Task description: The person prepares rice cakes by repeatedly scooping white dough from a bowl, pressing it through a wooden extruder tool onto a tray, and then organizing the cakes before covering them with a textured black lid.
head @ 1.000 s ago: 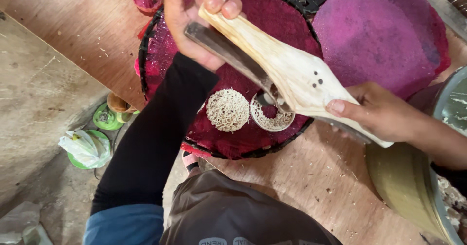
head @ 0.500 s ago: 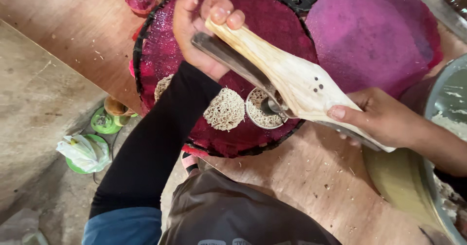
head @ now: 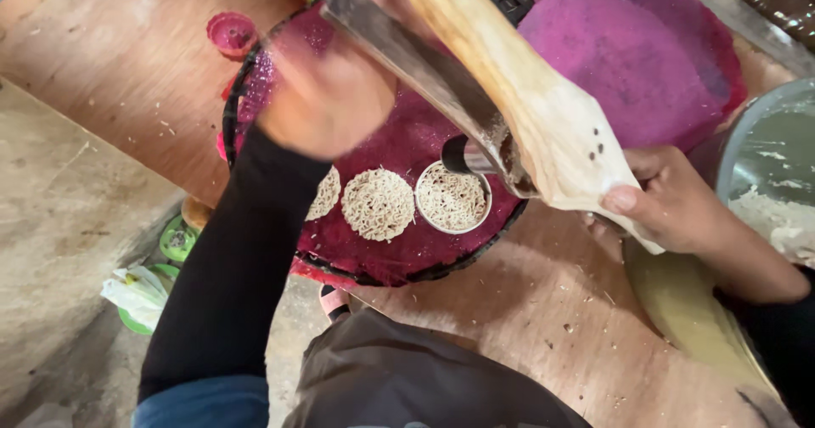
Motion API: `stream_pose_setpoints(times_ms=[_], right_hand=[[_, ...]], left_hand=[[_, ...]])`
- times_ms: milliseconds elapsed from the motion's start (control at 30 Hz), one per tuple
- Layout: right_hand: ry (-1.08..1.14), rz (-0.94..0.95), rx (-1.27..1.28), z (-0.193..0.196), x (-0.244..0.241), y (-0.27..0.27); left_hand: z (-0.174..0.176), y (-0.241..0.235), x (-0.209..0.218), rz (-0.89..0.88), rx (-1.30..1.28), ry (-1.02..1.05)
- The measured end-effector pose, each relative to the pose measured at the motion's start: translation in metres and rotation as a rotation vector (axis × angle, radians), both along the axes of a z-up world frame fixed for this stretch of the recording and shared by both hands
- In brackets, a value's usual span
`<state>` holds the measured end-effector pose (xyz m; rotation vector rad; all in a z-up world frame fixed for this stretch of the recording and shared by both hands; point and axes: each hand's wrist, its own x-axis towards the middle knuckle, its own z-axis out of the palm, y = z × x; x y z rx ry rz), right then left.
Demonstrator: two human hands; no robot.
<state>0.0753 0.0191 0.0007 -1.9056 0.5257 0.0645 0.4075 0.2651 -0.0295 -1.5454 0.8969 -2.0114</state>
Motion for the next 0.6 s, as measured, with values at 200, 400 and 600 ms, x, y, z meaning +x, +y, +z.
stream_pose_setpoints(times_ms=[200,400,600], right_hand=[[-0.16,0.084,0.321,0.017,0.009,0.044],[-0.139,0.219,-0.242,0.009,0.059,0.098],[-0.227,0.311,-0.678,-0.058,0.072,0.104]], left_hand=[[0.008,-0.005,-0.081,-1.657,0.21,2.086],[0.008,0.009,-0.081,-1.404,-0.07,2.198],[0.007,0.033,-0.077,-1.512,-0.226,2.149]])
